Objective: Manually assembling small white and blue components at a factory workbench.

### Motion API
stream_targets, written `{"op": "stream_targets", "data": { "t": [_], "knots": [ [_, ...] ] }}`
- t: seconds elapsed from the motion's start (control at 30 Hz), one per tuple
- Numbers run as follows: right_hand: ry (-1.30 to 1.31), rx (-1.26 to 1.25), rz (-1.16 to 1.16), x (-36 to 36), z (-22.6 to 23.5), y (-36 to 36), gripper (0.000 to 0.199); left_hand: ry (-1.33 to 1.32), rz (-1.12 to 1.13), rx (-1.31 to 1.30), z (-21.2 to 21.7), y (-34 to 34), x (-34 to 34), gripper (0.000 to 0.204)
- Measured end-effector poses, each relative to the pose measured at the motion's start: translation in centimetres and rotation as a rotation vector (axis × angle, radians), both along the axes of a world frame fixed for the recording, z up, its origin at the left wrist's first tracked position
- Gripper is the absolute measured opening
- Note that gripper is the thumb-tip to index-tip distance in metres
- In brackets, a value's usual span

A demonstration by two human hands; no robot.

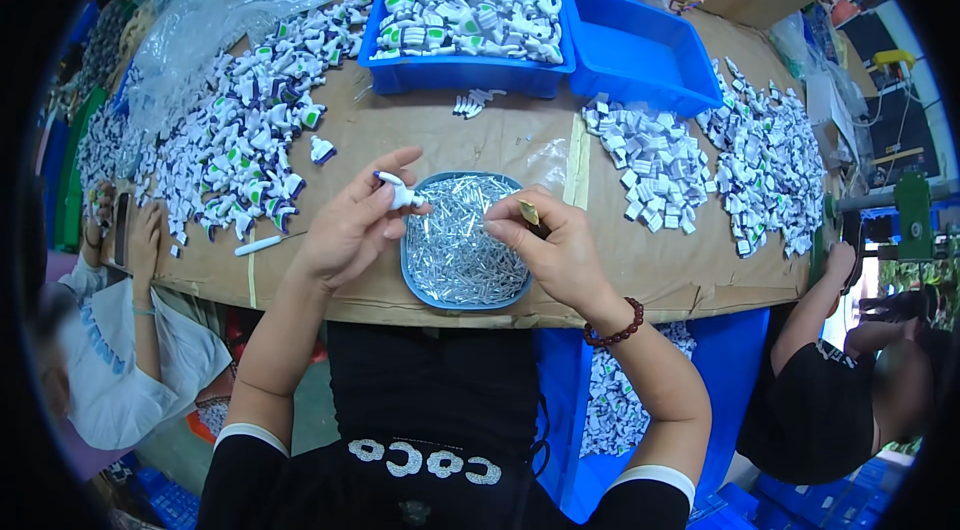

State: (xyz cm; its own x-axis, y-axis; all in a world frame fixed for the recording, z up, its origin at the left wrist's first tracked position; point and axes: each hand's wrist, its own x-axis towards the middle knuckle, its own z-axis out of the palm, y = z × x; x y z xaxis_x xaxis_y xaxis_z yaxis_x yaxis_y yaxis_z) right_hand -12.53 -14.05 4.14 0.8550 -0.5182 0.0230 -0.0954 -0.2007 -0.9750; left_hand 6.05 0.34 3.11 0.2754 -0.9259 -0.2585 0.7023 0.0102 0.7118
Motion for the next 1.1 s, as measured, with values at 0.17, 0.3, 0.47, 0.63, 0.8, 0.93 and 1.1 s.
{"op": "stream_targets", "data": {
  "t": [0.17, 0.3, 0.47, 0.63, 0.8, 0.93, 1.1],
  "knots": [
    [0.087, 0.228, -0.028, -0.1, 1.0, 0.4, 0.011, -0.227, -0.029, 0.02, 0.2, 0.1, -0.2, 0.028],
    [0.048, 0.233, 0.01, 0.5, 1.2, 0.8, 0.011, -0.079, -0.063, -0.009, -0.7, 0.0, 0.1, 0.022],
    [-0.048, 0.045, -0.013, 1.5, 0.5, 1.3, 0.007, 0.001, -0.07, -0.042, -0.6, -0.2, -2.1, 0.022],
    [-0.033, 0.096, -0.057, 1.7, 0.5, 1.6, 0.007, -0.142, -0.073, -0.036, -0.7, -0.1, -2.9, 0.021],
    [-0.029, 0.098, -0.064, 1.8, 0.5, 1.8, 0.007, -0.259, -0.061, -0.015, -0.5, -0.1, -3.2, 0.02],
    [-0.058, 0.072, -0.09, 2.0, 0.4, 2.1, 0.006, -0.365, -0.023, -0.064, -0.3, -0.1, -3.5, 0.021],
    [-0.134, 0.213, -0.123, 3.4, 1.2, 2.2, 0.007, -0.191, 0.097, -0.114, -0.9, -0.8, -3.6, 0.02]
  ]
}}
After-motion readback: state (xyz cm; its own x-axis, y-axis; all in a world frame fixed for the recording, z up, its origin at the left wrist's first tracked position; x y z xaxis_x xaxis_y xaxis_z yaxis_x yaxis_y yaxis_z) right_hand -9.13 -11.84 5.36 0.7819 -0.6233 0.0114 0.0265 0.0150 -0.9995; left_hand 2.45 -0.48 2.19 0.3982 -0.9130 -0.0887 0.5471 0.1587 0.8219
